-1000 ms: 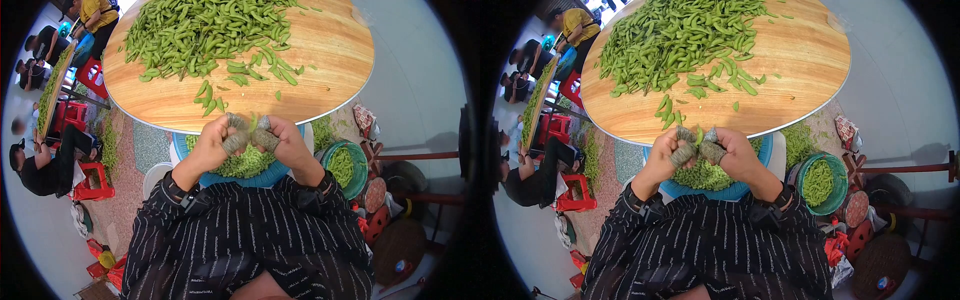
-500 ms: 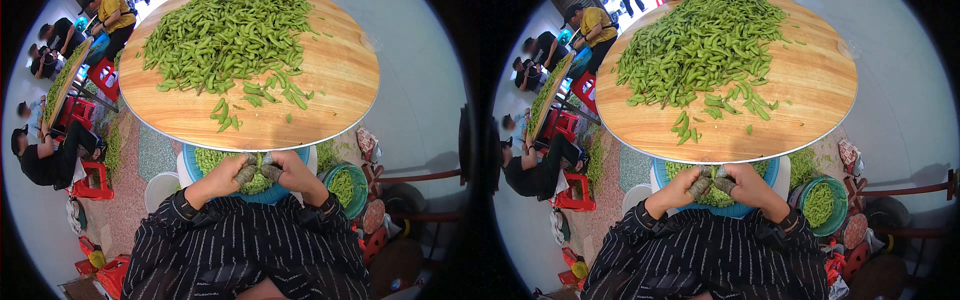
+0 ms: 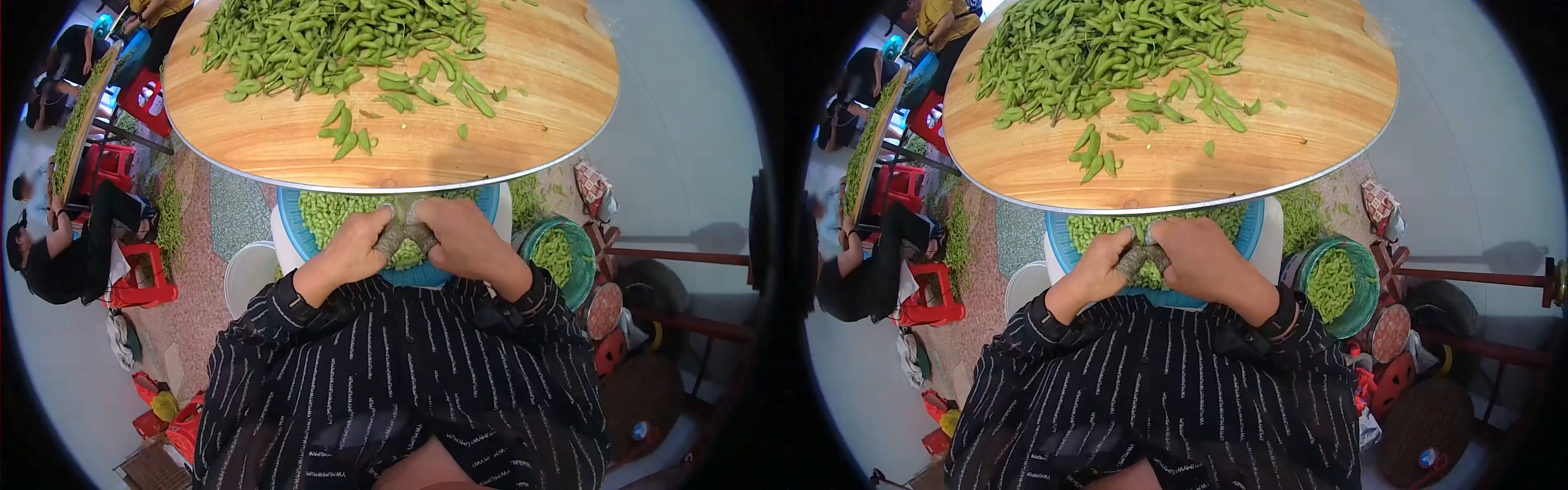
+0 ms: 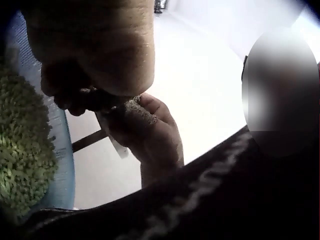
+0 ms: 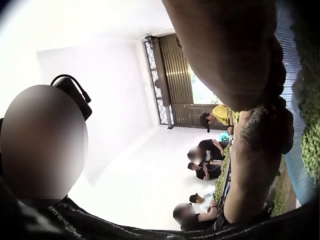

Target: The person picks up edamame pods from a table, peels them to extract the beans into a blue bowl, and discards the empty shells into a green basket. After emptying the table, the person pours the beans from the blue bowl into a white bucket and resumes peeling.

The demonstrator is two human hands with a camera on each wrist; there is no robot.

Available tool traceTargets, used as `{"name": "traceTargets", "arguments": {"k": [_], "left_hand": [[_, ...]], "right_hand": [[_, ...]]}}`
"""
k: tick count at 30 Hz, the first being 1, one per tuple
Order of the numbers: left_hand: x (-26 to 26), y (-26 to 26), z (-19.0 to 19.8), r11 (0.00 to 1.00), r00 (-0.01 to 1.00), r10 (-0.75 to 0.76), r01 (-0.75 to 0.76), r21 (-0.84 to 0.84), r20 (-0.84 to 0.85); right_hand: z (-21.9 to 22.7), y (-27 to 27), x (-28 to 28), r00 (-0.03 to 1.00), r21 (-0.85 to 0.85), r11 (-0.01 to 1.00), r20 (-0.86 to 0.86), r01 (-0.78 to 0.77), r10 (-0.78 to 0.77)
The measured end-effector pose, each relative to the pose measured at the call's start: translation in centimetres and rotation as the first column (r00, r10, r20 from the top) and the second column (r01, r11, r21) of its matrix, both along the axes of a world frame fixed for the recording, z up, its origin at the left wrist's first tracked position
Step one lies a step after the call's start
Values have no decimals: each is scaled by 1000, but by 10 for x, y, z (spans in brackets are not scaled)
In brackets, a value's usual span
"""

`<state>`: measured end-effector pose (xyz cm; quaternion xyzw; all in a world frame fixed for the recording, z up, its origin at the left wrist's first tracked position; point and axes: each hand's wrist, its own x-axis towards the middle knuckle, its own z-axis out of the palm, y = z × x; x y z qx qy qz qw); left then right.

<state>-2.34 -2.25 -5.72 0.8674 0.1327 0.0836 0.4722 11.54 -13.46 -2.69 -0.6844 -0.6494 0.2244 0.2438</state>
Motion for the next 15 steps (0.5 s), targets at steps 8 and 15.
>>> {"name": "traceTargets", "arguments": {"k": [8, 15], "left_hand": [[6, 2, -21, 771, 988, 92, -150, -619, -124], [-6, 8, -6, 994, 994, 31, -20, 109, -106]], "right_hand": [[-12, 4, -4, 1000, 95, 995, 11, 14, -15], [-9, -2, 9, 981, 123, 992, 193, -23, -2]]}}
